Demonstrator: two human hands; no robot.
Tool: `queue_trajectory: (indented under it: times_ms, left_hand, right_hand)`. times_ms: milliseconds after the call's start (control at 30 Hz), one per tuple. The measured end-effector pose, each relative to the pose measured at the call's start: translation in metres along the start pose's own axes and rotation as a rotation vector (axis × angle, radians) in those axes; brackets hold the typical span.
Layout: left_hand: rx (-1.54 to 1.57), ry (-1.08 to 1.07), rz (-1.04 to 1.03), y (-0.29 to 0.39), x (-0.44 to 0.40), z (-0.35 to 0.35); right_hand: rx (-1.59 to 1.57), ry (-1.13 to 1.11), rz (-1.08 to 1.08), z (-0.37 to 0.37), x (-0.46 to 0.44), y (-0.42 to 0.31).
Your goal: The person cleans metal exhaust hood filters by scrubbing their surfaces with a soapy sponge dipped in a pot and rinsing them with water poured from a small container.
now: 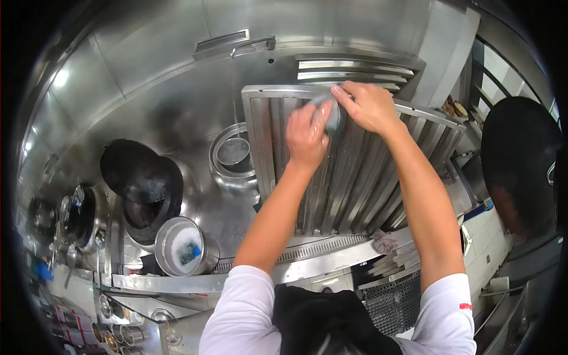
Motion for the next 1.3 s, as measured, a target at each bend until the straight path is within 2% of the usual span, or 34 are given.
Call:
queue_trajectory:
  times_ms: [100, 133, 200, 267, 367, 400, 500, 567, 633, 667, 700, 767, 800, 833, 900, 1000, 1033, 1067, 1100, 1167, 1200, 1267, 1300]
  left_hand:
    - [-0.001, -0.037, -0.085, 0.0, 0.023, -0.004]
    - [0.01, -0.121, -0.144, 0.002, 0.029, 0.003]
    - [0.015, -0.109, -0.158, -0.003, 0.027, -0.003]
    - [-0.026, -0.07, -0.088, -0.003, 0.002, -0.001]
    - [-0.049, -0.054, -0.073, -0.002, 0.023, 0.0]
    - [0.001, -0.123, -0.072, -0.007, 0.045, -0.002]
    - [-0.005, -0.155, -0.142, -0.013, 0.041, 0.003]
    - [-0.099, -0.186, -0.155, -0.008, 0.0, -0.005]
    - [-0.22, -0.069, -0.464, 0.017, -0.005, -0.004]
    - [-0.243, -0.206, -0.658, 0.015, 0.017, -0.007]
    - [-0.237, -0.218, -0.675, 0.012, 0.04, 0.004]
    - [-0.224, -0.522, -1.118, 0.025, 0.087, 0.006]
    - [-0.324, -0.566, -1.185, 0.019, 0.085, -0.005]
    - [-0.51, -0.756, -1.081, 0.018, 0.058, -0.021]
    - [-0.469, -0.419, -0.864, 0.022, -0.017, -0.013]
    - [-0.351, -0.552, -0.834, 0.021, 0.032, -0.015]
    - [-0.36, -0.778, -0.826, 0.008, 0.086, -0.029]
    - [-0.406, -0.872, -0.976, 0.007, 0.145, -0.021]
    - [-0.325, -0.998, -0.95, -0.002, 0.208, -0.014]
    - [-0.343, -0.89, -1.259, 0.003, 0.314, 0.018]
    - [-0.341, -0.874, -1.271, -0.004, 0.323, 0.022]
    - [-0.14, -1.122, -1.201, 0.002, 0.326, 0.017]
    - [-0.167, -1.003, -1.147, -0.005, 0.298, 0.008]
  right_hand:
    - [-0.002, 0.024, 0.033, 0.008, -0.005, 0.0]
    - [0.01, 0.036, 0.026, 0.006, -0.005, 0.0]
    - [0.015, 0.026, 0.025, -0.001, 0.0, 0.001]
    - [-0.029, 0.026, 0.041, -0.003, 0.001, 0.0]
    - [-0.023, 0.043, 0.041, 0.003, -0.002, 0.002]
    - [0.009, 0.034, 0.03, 0.003, -0.001, 0.002]
    - [0.011, 0.012, 0.011, -0.003, 0.004, 0.003]
    - [-0.026, -0.002, 0.035, -0.003, 0.001, 0.006]
    - [-0.098, -0.1, 0.045, 0.004, 0.0, 0.007]
    - [-0.116, -0.13, 0.012, 0.007, -0.001, 0.011]
    - [-0.142, -0.162, -0.021, 0.005, 0.0, 0.013]
    - [-0.105, -0.086, -0.027, 0.003, 0.003, 0.011]
    - [-0.052, -0.038, -0.027, 0.003, 0.004, 0.011]
    - [-0.06, -0.043, -0.044, 0.0, 0.005, 0.015]
    - [-0.027, 0.047, 0.056, -0.001, 0.002, 0.013]
    - [-0.085, 0.028, 0.036, -0.003, 0.006, 0.013]
    - [-0.062, 0.053, 0.047, 0.002, 0.004, 0.015]
    - [-0.06, 0.0, 0.003, 0.001, 0.004, 0.015]
    - [-0.07, 0.008, -0.018, 0.0, 0.006, 0.016]
    - [-0.064, 0.002, -0.011, 0.002, 0.006, 0.012]
    - [-0.082, 0.052, 0.01, 0.0, 0.004, 0.014]
    - [-0.042, 0.118, 0.032, 0.008, 0.007, 0.013]
    - [-0.036, 0.165, 0.057, 0.006, 0.011, 0.009]
Point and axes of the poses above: each hand's wrist, its own x-axis away from the middle knuckle, its own z-axis out of the back of the hand, y = z × x, the point moved 7 cm from there along -x, towards the middle knuckle, and after that the axes turned 9 degrees about -x, right-handed, at the moved point
